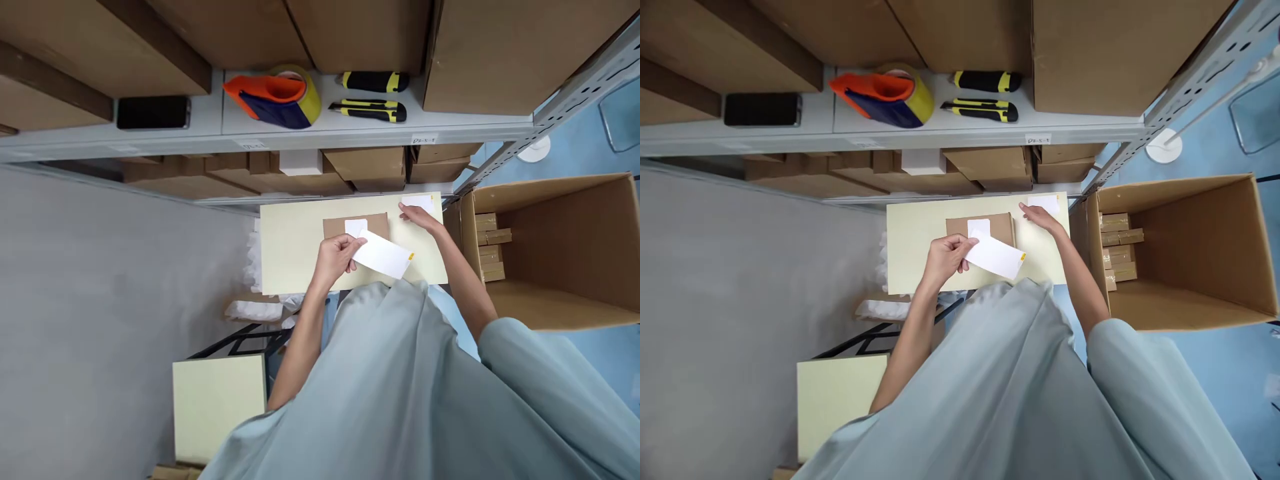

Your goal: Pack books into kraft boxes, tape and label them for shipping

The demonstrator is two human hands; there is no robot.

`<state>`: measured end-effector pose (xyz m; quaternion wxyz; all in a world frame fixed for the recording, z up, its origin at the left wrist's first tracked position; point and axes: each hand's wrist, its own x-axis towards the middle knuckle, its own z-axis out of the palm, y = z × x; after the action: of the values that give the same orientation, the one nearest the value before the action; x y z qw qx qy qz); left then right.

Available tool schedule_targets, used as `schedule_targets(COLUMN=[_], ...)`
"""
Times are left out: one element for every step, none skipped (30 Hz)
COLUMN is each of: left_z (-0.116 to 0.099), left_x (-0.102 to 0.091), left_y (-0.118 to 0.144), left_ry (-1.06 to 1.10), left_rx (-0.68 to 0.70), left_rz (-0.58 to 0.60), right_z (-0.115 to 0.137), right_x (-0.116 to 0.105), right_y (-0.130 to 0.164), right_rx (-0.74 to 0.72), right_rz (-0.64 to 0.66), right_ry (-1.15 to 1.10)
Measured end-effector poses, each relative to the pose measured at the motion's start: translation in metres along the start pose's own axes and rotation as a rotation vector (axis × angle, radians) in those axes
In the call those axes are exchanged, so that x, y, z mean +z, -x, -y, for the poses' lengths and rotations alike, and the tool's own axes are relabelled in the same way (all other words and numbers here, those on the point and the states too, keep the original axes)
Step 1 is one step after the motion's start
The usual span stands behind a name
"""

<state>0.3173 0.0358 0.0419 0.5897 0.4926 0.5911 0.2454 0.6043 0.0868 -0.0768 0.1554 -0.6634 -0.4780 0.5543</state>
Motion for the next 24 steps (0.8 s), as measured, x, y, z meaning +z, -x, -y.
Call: schedule_targets(left_z=[0.001, 0.003, 0.003, 0.004, 0.003, 0.001, -0.001, -0.004, -0.008, -0.012, -0.016, -0.02, -0.023, -0.026, -0.028, -0.029, -0.03, -0.03, -0.03, -0.03, -0.031, -0.031, -0.032, -0.032], left_x=[-0.001, -0.001, 0.001, 0.003, 0.007, 0.011, 0.014, 0.018, 0.02, 0.022, 0.023, 0.024, 0.023, 0.023, 0.022, 0.022, 0.021, 0.021, 0.021, 0.021, 0.021, 0.021, 0.021, 0.021], left_y=[0.002, 0.003, 0.002, 0.0, -0.002, -0.004, -0.005, -0.005, -0.004, -0.001, 0.003, 0.009, 0.016, 0.024, 0.032, 0.041, 0.049, 0.056, 0.062, 0.068, 0.072, 0.075, 0.078, 0.079], left_ry=[-0.026, -0.052, -0.077, -0.101, -0.124, -0.141, -0.147, -0.131, -0.093, -0.036, 0.032, 0.1, 0.157, 0.199, 0.226, 0.245, 0.261, 0.278, 0.293, 0.306, 0.314, 0.317, 0.315, 0.311], left_rx=[0.013, 0.034, 0.064, 0.099, 0.135, 0.17, 0.199, 0.22, 0.23, 0.233, 0.232, 0.229, 0.228, 0.229, 0.233, 0.238, 0.245, 0.254, 0.263, 0.272, 0.279, 0.282, 0.28, 0.277], left_rz=[0.018, 0.04, 0.062, 0.084, 0.106, 0.12, 0.123, 0.114, 0.102, 0.095, 0.102, 0.127, 0.17, 0.22, 0.269, 0.307, 0.333, 0.345, 0.347, 0.34, 0.33, 0.316, 0.302, 0.288], right_z=[0.002, 0.005, 0.009, 0.013, 0.018, 0.023, 0.028, 0.033, 0.037, 0.042, 0.046, 0.05, 0.054, 0.057, 0.061, 0.065, 0.068, 0.072, 0.075, 0.078, 0.08, 0.081, 0.082, 0.083], right_x=[0.002, 0.007, 0.012, 0.018, 0.024, 0.03, 0.035, 0.039, 0.042, 0.043, 0.044, 0.043, 0.043, 0.042, 0.04, 0.039, 0.038, 0.038, 0.037, 0.036, 0.035, 0.035, 0.034, 0.034], right_y=[0.023, 0.048, 0.073, 0.097, 0.12, 0.139, 0.155, 0.168, 0.178, 0.185, 0.19, 0.194, 0.197, 0.2, 0.202, 0.204, 0.207, 0.209, 0.211, 0.214, 0.216, 0.217, 0.218, 0.219], right_rx=[-0.069, -0.132, -0.196, -0.244, -0.268, -0.272, -0.266, -0.253, -0.244, -0.24, -0.243, -0.25, -0.258, -0.267, -0.275, -0.283, -0.292, -0.301, -0.311, -0.32, -0.328, -0.335, -0.341, -0.344], right_rz=[0.119, 0.259, 0.404, 0.489, 0.502, 0.488, 0.443, 0.367, 0.271, 0.158, 0.037, -0.082, -0.184, -0.263, -0.321, -0.365, -0.4, -0.427, -0.448, -0.461, -0.467, -0.467, -0.463, -0.457], right_ry=[-0.152, -0.267, -0.315, -0.31, -0.293, -0.282, -0.274, -0.275, -0.286, -0.304, -0.326, -0.35, -0.373, -0.393, -0.408, -0.418, -0.427, -0.434, -0.44, -0.443, -0.443, -0.439, -0.432, -0.424])
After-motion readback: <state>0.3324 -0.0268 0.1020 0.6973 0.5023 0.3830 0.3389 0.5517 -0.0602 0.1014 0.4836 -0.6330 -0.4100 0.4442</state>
